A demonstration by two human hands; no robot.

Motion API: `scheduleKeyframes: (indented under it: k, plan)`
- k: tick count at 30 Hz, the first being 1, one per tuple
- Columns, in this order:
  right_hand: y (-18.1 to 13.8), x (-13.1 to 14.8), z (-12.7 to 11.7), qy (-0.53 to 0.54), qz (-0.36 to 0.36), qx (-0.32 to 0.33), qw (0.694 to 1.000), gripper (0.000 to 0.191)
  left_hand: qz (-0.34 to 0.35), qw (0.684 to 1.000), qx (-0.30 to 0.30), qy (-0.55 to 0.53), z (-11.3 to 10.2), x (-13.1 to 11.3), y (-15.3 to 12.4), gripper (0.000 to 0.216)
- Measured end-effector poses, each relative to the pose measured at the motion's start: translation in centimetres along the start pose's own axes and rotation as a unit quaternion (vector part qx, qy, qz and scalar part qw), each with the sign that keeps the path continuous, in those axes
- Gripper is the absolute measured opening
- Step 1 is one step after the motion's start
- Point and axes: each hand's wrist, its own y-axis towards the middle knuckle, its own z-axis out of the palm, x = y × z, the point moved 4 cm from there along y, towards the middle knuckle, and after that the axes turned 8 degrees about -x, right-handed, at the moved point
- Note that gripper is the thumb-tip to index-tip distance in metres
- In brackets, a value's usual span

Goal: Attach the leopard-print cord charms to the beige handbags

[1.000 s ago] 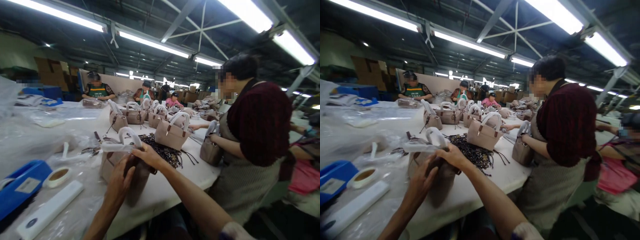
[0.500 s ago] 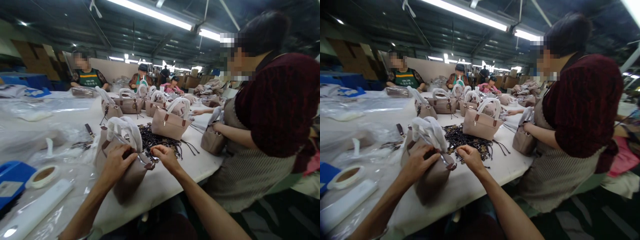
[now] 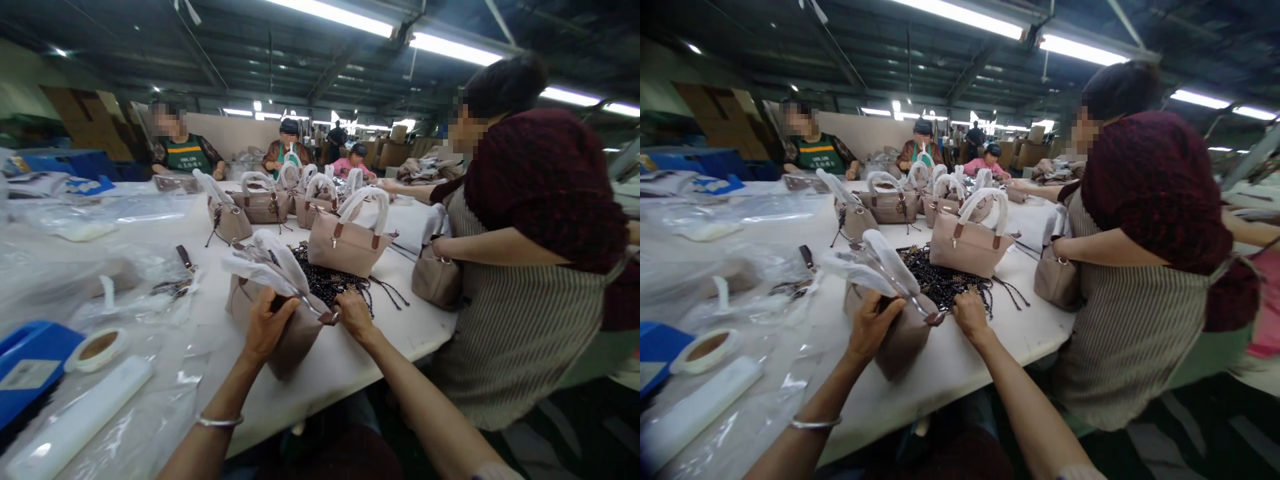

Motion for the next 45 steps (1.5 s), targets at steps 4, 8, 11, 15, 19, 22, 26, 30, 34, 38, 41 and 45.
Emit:
scheduleKeyframes:
  k: [4, 8, 11, 15, 19, 22, 26, 30, 34, 38, 41, 45]
  plan:
    - [1.4, -0.3, -3.2, 0.084, 0.035, -0.044, 0.995, 0.009, 0.001, 0.999, 0.048, -0.008, -0.9, -0.3, 0.1, 0.019]
    - [3.1, 1.4, -7.3, 0.222, 0.065, -0.07, 0.97, 0.022, -0.037, 0.998, 0.036, -0.023, -2.4, -0.3, 0.1, 0.038]
    - [3.6, 4.0, -10.5, 0.329, 0.063, -0.076, 0.939, 0.031, -0.055, 0.998, 0.013, -0.041, -3.4, -0.6, -0.6, 0.042]
    - [1.9, 8.3, -14.3, 0.47, 0.063, -0.068, 0.878, 0.026, -0.076, 0.995, -0.016, -0.067, -4.2, -2.5, -2.6, 0.029]
    - [-1.6, 12.6, -14.7, 0.706, 0.137, 0.022, 0.695, 0.004, -0.115, 0.968, 0.121, -0.186, -2.3, -5.8, -5.4, 0.027]
    - [-4.1, 14.6, -13.4, 0.769, 0.188, 0.049, 0.609, 0.011, -0.158, 0.906, 0.225, -0.321, -0.4, -7.9, -7.2, 0.038]
    - [-6.1, 15.2, -11.2, 0.79, 0.227, 0.028, 0.569, 0.016, -0.241, 0.822, 0.284, -0.43, 0.4, -8.7, -9.0, 0.034]
    - [-7.2, 14.6, -10.0, 0.789, 0.254, -0.015, 0.559, 0.017, -0.328, 0.765, 0.293, -0.471, -0.3, -8.5, -10.4, 0.032]
    - [-7.9, 14.5, -9.5, 0.789, 0.287, -0.04, 0.542, 0.02, -0.355, 0.75, 0.285, -0.479, -0.9, -8.2, -11.0, 0.033]
    - [-8.0, 14.6, -9.3, 0.77, 0.276, -0.053, 0.573, 0.009, -0.359, 0.756, 0.271, -0.476, -0.9, -7.9, -11.0, 0.033]
    - [-7.9, 14.6, -8.8, 0.757, 0.27, -0.051, 0.593, 0.008, -0.368, 0.762, 0.254, -0.468, -0.9, -7.6, -10.8, 0.033]
    - [-8.1, 14.4, -8.2, 0.749, 0.276, -0.033, 0.602, 0.01, -0.385, 0.76, 0.232, -0.469, -1.2, -7.3, -10.4, 0.034]
